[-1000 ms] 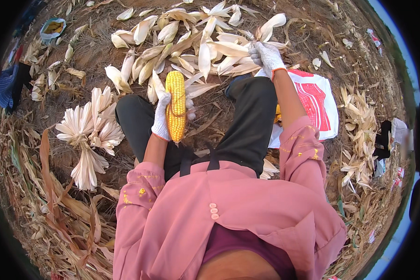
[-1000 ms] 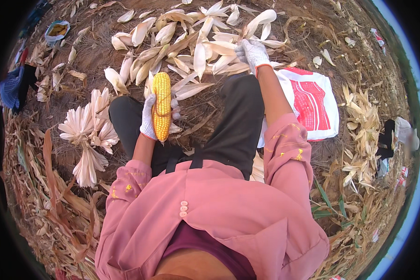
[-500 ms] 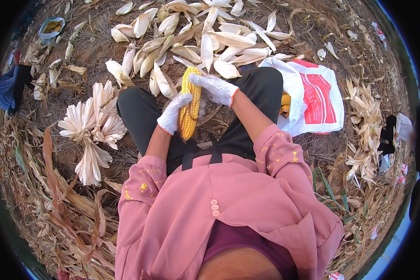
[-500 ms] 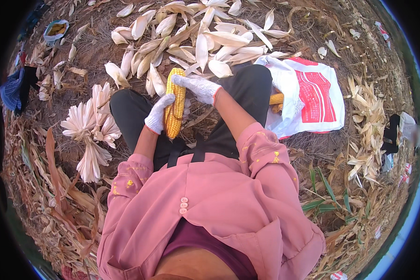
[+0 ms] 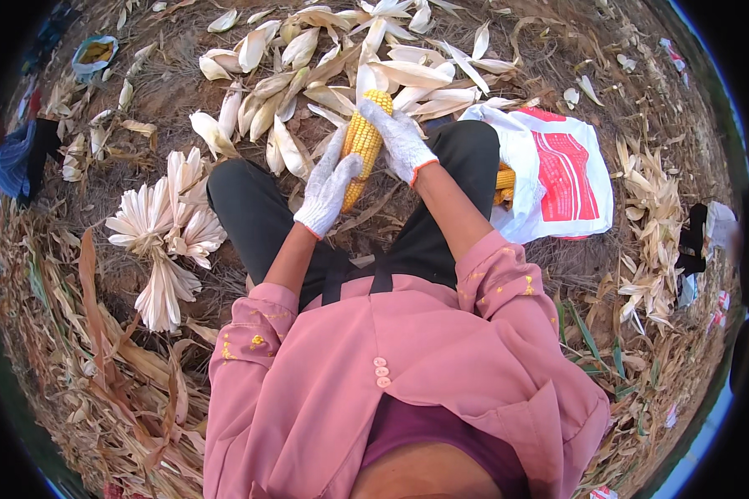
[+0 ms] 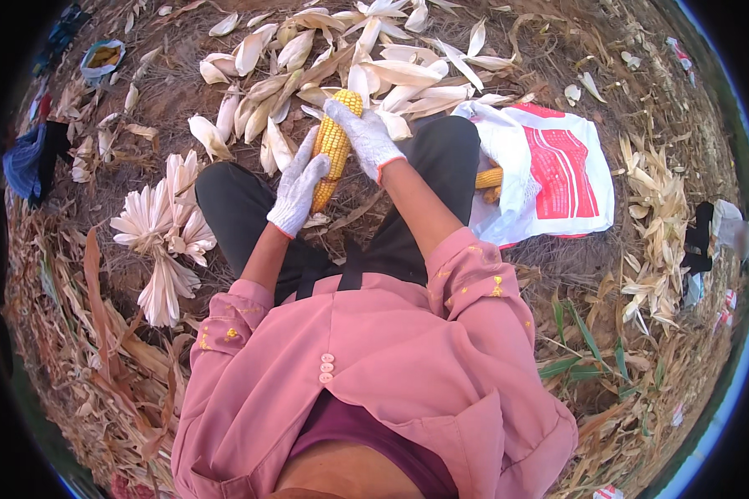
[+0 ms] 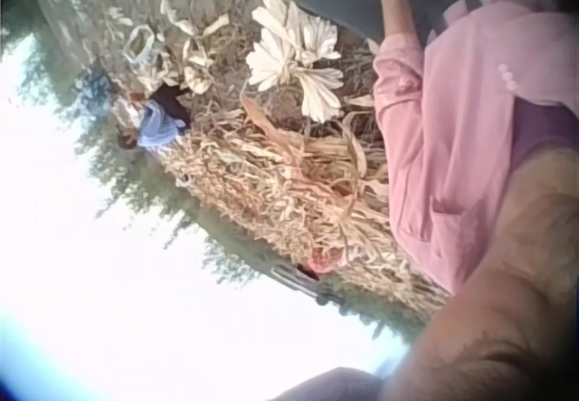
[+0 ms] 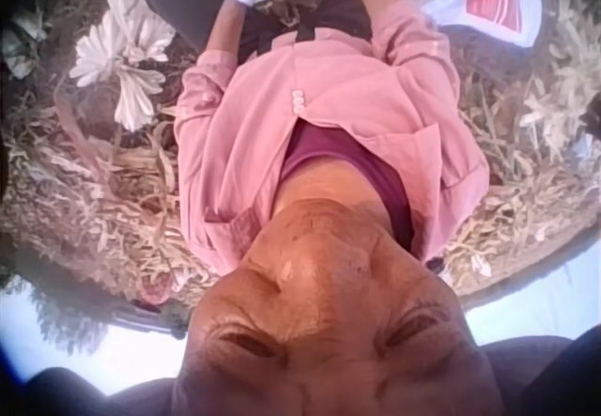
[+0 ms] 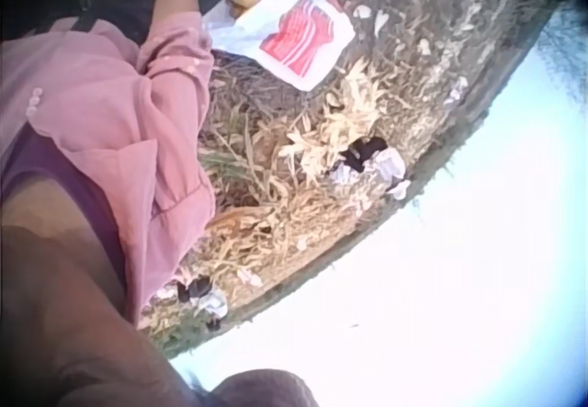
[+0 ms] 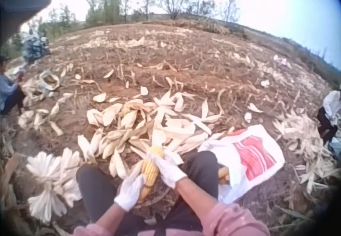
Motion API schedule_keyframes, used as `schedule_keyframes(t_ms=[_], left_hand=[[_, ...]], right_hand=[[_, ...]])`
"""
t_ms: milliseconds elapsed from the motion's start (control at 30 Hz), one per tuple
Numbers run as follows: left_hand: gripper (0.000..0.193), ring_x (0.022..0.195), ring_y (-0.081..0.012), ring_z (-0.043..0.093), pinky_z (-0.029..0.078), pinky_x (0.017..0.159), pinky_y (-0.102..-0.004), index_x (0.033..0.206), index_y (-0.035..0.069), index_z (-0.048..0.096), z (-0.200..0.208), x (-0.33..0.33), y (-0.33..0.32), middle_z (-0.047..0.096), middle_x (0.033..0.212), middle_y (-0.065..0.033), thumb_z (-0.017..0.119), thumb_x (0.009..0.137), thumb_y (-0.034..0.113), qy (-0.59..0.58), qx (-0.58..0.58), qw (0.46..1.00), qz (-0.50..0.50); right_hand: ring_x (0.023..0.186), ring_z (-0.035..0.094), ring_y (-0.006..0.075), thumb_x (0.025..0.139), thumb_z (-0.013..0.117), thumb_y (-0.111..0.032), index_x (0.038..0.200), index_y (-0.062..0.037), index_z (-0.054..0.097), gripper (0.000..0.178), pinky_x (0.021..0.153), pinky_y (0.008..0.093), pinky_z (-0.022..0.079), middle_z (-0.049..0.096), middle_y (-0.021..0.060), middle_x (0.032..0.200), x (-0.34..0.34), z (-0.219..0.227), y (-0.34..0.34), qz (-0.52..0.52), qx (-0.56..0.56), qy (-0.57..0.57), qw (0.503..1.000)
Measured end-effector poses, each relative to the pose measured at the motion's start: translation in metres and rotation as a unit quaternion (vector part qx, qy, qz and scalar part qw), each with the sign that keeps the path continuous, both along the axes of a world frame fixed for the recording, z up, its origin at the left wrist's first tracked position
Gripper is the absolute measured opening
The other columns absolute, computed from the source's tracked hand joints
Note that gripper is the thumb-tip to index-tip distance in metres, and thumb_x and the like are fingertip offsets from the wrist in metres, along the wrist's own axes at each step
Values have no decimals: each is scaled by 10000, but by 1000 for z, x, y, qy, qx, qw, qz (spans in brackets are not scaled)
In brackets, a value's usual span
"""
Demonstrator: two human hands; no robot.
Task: The person sits on the ground and shucks corn cobs by hand, removing the husks and placing the cleaned cobs into a nearby white sack. The person handles multiple cobs one at a time, discarding the husks onto the ground.
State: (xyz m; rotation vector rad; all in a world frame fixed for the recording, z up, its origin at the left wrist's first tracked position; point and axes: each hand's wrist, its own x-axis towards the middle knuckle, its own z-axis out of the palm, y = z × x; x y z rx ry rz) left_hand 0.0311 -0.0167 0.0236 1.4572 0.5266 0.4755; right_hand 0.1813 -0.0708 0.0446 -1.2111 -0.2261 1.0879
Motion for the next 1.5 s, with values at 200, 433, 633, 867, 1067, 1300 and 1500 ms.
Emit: schedule_keyframes(t_ms=[200, 433, 633, 867, 1067, 1300, 1500], left_hand=[[384, 1130, -258, 548, 398, 972, -327, 1257, -12, 515, -13, -1, 10, 584, 1188, -178, 490, 943, 208, 86, 129, 985, 82], [268, 742, -168, 589, 479, 716, -302, 1003, 21, 666, -30, -3, 29, 656, 872, -77, 453, 933, 167, 108, 229, 949, 187], [274, 845, -333, 637, 493, 771, -399, 1020, 14, 629, -39, -25, 41, 651, 850, -167, 516, 876, 218, 380, 335, 860, -63], [862, 1171, -323, 501, 387, 1014, -386, 1433, 66, 283, 12, -9, 8, 388, 1377, -190, 743, 712, 178, 180, 101, 978, -38], [745, 1198, -287, 492, 408, 997, -348, 1393, 106, 379, 50, 15, 16, 462, 1343, -137, 669, 715, -1, -4, 383, 923, -31], [370, 907, -276, 655, 504, 817, -326, 1085, 76, 670, 71, 4, 10, 670, 992, -144, 569, 751, -45, 2, 341, 939, -48], [315, 893, -242, 652, 495, 806, -313, 1068, 32, 657, 38, -2, 12, 669, 989, -139, 574, 767, -9, 19, 301, 953, -6]], right_hand=[[915, 605, 159, 889, 646, -276, 1143, -33, 541, 367, 845, 328, 498, 602, 46, 1020, 3, 11, -16, -45, 54, 110, 992], [910, 611, 172, 866, 672, -317, 1146, -69, 535, 398, 772, 318, 529, 593, 53, 1029, 30, 25, -23, -176, 49, 40, 982], [940, 604, 202, 845, 695, -317, 1144, -79, 525, 418, 798, 368, 541, 584, 72, 1034, 54, 27, -27, -281, 126, 41, 950], [1008, 593, 221, 793, 694, -489, 1163, -126, 530, 543, 862, 406, 519, 592, 70, 1097, 58, 24, -34, -304, 119, 134, 936], [948, 615, 204, 794, 686, -508, 1141, -129, 549, 531, 850, 396, 528, 611, 65, 1052, 46, 35, -39, -176, 144, 157, 961], [854, 633, 259, 852, 589, -543, 1108, -128, 553, 489, 781, 444, 544, 632, 82, 979, 41, 20, -37, -154, 155, 190, 957], [872, 632, 303, 892, 500, -545, 1172, -93, 521, 532, 807, 468, 531, 617, 137, 1016, 35, 43, -34, -151, 192, 266, 932]])
